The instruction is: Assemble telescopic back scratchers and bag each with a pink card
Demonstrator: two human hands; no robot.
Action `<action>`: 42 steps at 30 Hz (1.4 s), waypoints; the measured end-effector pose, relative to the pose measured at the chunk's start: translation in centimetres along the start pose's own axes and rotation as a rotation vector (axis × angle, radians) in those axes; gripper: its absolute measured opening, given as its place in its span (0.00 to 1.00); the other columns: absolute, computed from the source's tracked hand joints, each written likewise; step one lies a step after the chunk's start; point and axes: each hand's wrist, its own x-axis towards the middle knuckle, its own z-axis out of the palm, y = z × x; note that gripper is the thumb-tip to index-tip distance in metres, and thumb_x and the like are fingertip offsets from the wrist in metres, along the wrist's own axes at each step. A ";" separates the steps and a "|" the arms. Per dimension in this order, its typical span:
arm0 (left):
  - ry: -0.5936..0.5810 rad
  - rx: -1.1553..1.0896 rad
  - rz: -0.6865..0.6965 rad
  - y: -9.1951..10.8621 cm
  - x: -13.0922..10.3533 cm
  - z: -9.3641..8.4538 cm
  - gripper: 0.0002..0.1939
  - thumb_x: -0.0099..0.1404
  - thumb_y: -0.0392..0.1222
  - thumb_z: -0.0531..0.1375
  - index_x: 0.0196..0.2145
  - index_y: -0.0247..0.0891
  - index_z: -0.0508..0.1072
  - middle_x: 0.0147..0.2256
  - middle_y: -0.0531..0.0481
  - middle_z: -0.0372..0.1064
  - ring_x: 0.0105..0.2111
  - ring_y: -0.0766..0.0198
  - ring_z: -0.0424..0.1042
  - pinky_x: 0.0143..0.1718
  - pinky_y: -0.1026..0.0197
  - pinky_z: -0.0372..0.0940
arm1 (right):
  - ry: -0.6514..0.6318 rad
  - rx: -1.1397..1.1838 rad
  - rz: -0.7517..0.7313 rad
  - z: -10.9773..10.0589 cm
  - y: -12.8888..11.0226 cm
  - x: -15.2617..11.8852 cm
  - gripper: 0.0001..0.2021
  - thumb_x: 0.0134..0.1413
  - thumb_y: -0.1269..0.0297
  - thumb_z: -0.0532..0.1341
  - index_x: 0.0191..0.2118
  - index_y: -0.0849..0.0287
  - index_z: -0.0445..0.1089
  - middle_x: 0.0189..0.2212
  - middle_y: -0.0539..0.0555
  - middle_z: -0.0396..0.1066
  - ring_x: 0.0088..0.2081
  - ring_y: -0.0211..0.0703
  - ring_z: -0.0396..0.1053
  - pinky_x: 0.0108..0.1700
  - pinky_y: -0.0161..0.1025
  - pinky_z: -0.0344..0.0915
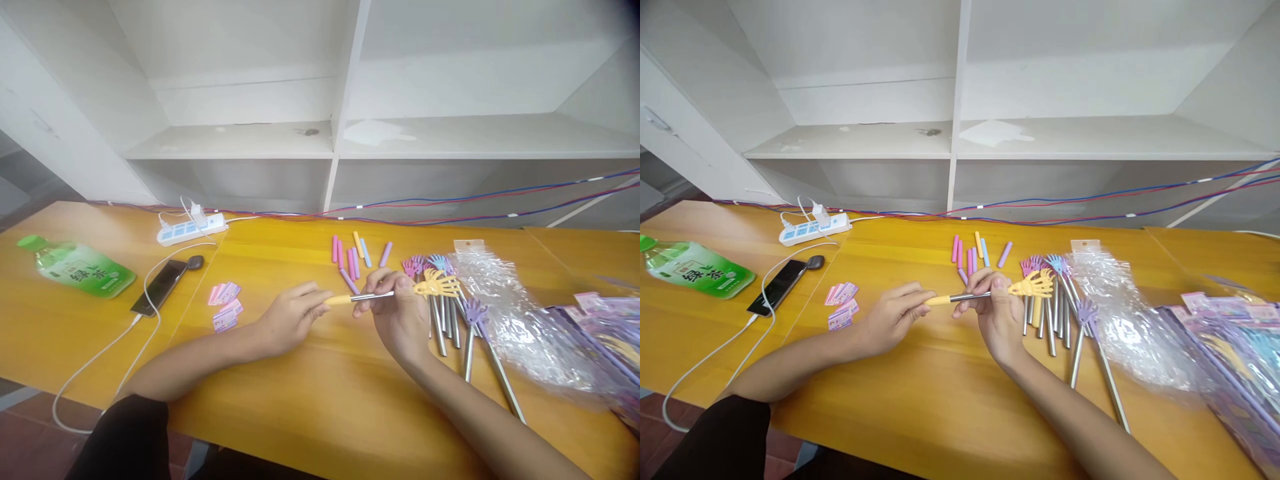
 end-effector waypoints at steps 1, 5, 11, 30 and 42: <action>0.001 0.001 0.001 0.0 0.0 0.0 0.17 0.80 0.44 0.50 0.51 0.34 0.76 0.35 0.48 0.68 0.34 0.65 0.66 0.36 0.64 0.62 | 0.000 0.002 0.003 0.1 0.1 0.0 0.18 0.75 0.55 0.53 0.35 0.60 0.69 0.36 0.51 0.64 0.28 0.36 0.73 0.29 0.39 0.77; -0.003 -0.001 -0.006 -0.1 0.0 0.2 0.18 0.80 0.44 0.50 0.50 0.34 0.76 0.35 0.48 0.68 0.33 0.64 0.66 0.36 0.63 0.62 | -0.005 0.007 0.011 0.2 0.2 -0.2 0.17 0.75 0.55 0.53 0.36 0.59 0.68 0.36 0.50 0.64 0.28 0.35 0.73 0.29 0.39 0.77; -0.003 0.001 -0.005 -0.1 -0.2 0.3 0.18 0.80 0.45 0.49 0.51 0.34 0.76 0.35 0.47 0.68 0.33 0.64 0.66 0.36 0.63 0.62 | 0.002 0.021 0.009 0.4 0.4 -0.4 0.17 0.75 0.55 0.53 0.35 0.60 0.68 0.35 0.51 0.64 0.28 0.35 0.72 0.28 0.36 0.75; -0.001 0.014 -0.001 -0.1 -0.5 0.8 0.16 0.80 0.43 0.50 0.51 0.35 0.76 0.36 0.48 0.69 0.34 0.64 0.67 0.37 0.63 0.62 | 0.021 0.046 0.050 0.9 1.1 -1.1 0.18 0.75 0.53 0.54 0.35 0.60 0.69 0.36 0.51 0.64 0.29 0.33 0.71 0.30 0.37 0.76; 0.006 -0.002 0.021 -0.2 -0.7 1.1 0.17 0.80 0.44 0.49 0.49 0.35 0.75 0.36 0.48 0.68 0.34 0.64 0.66 0.36 0.63 0.61 | 0.062 0.042 0.063 1.4 1.2 -1.5 0.19 0.73 0.51 0.56 0.34 0.60 0.67 0.35 0.50 0.64 0.28 0.32 0.69 0.30 0.37 0.77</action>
